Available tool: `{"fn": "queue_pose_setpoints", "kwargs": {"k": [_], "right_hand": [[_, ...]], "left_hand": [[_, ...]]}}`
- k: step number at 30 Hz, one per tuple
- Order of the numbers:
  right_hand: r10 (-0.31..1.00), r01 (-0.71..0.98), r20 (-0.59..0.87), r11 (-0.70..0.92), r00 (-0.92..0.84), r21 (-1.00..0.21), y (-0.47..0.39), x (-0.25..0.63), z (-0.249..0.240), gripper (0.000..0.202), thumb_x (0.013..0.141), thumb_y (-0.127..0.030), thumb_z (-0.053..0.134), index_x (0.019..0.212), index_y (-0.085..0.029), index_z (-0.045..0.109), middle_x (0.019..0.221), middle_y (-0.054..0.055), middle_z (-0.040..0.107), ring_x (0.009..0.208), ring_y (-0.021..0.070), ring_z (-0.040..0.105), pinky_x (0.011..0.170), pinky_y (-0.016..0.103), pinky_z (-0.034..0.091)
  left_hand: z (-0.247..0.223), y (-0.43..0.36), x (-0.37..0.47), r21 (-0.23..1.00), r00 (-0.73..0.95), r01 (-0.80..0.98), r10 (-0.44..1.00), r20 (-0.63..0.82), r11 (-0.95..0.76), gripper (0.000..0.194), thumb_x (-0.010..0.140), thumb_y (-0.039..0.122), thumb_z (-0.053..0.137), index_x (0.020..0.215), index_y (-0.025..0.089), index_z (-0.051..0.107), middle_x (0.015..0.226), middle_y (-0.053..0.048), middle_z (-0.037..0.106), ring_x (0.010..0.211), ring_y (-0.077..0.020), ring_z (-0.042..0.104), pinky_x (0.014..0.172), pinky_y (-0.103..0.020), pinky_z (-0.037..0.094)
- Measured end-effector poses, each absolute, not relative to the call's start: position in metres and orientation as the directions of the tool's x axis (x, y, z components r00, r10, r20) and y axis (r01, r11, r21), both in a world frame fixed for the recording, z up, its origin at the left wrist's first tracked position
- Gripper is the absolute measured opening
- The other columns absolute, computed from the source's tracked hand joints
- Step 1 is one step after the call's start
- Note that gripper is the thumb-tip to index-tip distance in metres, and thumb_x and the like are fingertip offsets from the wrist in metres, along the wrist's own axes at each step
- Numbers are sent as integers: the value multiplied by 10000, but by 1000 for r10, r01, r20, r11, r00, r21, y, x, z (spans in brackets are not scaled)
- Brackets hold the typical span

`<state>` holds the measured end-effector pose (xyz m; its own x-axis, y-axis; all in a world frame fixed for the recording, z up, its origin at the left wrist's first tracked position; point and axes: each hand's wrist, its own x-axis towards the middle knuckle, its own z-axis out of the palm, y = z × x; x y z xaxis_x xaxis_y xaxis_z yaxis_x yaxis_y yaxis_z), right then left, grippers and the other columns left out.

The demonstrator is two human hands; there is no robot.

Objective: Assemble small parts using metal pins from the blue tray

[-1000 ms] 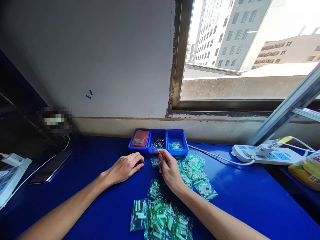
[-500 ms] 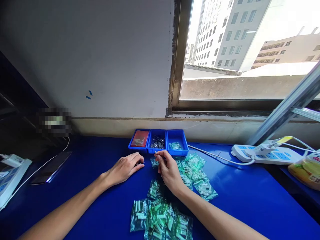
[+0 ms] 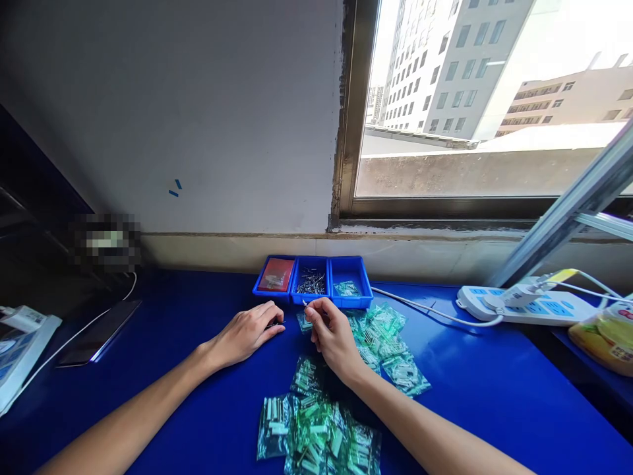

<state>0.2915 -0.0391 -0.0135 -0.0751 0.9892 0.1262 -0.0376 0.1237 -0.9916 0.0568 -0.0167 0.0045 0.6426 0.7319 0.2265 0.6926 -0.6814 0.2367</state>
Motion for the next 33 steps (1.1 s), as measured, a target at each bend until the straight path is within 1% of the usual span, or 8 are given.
{"fn": "queue_pose_setpoints", "kwargs": {"k": [3, 7, 10, 14, 19, 25, 28, 33], "right_hand": [[997, -141, 66, 58, -49, -988, -36, 292, -13, 469, 900, -683, 662, 890, -220, 589, 697, -36, 540, 462, 85, 444, 344, 184, 344], [1000, -201, -8, -6, 9, -980, -33, 292, -10, 534, 861, -728, 679, 803, -209, 563, 624, -53, 486, 444, 73, 427, 329, 161, 329], [1000, -213, -3, 1, 14, -977, -33, 291, -5, 500, 878, -705, 676, 953, -212, 637, 672, -48, 523, 453, 75, 439, 330, 161, 335], [995, -165, 42, 27, -91, -986, -36, 291, -1, 569, 910, -655, 664, 1325, -272, 592, 777, -25, 609, 466, 104, 489, 331, 195, 360], [972, 121, 168, 188, -162, -975, -42, 290, -10, 310, 986, -526, 614, 1112, -246, 657, 754, -11, 591, 586, 155, 545, 491, 267, 448], [908, 545, 324, 420, -267, -726, -44, 288, -16, 96, 971, -253, 640, 1055, -246, 686, 901, 38, 641, 801, 223, 610, 691, 327, 470], [890, 617, 322, 456, -323, -641, -44, 288, -16, 81, 954, -199, 656, 1009, -248, 690, 950, 47, 625, 851, 234, 623, 706, 324, 467], [875, 626, 317, 483, -365, -613, -43, 287, -17, 102, 994, -191, 591, 924, -246, 640, 908, 32, 612, 798, 217, 610, 690, 311, 449]], "left_hand": [[7, -18, 59, 162, 640, 723, 739, 210, -672, 193, 1096, 402, 498, 1090, 216, 547, 1057, -23, 644, 946, -188, 664, 783, -278, 517], [9, -21, 63, -40, 545, 836, 817, 187, -548, 338, 1079, 509, 481, 1128, 183, 552, 1082, -74, 648, 952, -241, 681, 686, -290, 522], [10, -21, 64, -85, 506, 862, 846, 169, -499, 389, 1070, 555, 468, 1141, 183, 554, 1064, -77, 662, 941, -254, 698, 640, -275, 507], [8, -19, 62, -31, 562, 825, 814, 147, -564, 310, 1083, 498, 483, 1088, 196, 553, 1034, -51, 664, 924, -223, 702, 631, -246, 483], [3, -17, 57, 89, 622, 760, 760, 190, -644, 211, 1093, 423, 503, 1116, 217, 541, 1058, -16, 651, 909, -180, 698, 648, -238, 469], [2, -16, 56, 146, 665, 697, 710, 233, -702, 156, 1102, 362, 499, 1093, 221, 563, 1086, -6, 630, 930, -160, 673, 700, -248, 474], [3, -15, 55, 181, 675, 673, 696, 244, -717, 159, 1104, 360, 496, 1098, 229, 585, 1093, 1, 623, 937, -148, 668, 717, -241, 473], [3, -14, 55, 206, 698, 638, 670, 253, -742, 177, 1103, 378, 495, 1103, 243, 610, 1090, 5, 618, 943, -137, 664, 739, -224, 470]]}}
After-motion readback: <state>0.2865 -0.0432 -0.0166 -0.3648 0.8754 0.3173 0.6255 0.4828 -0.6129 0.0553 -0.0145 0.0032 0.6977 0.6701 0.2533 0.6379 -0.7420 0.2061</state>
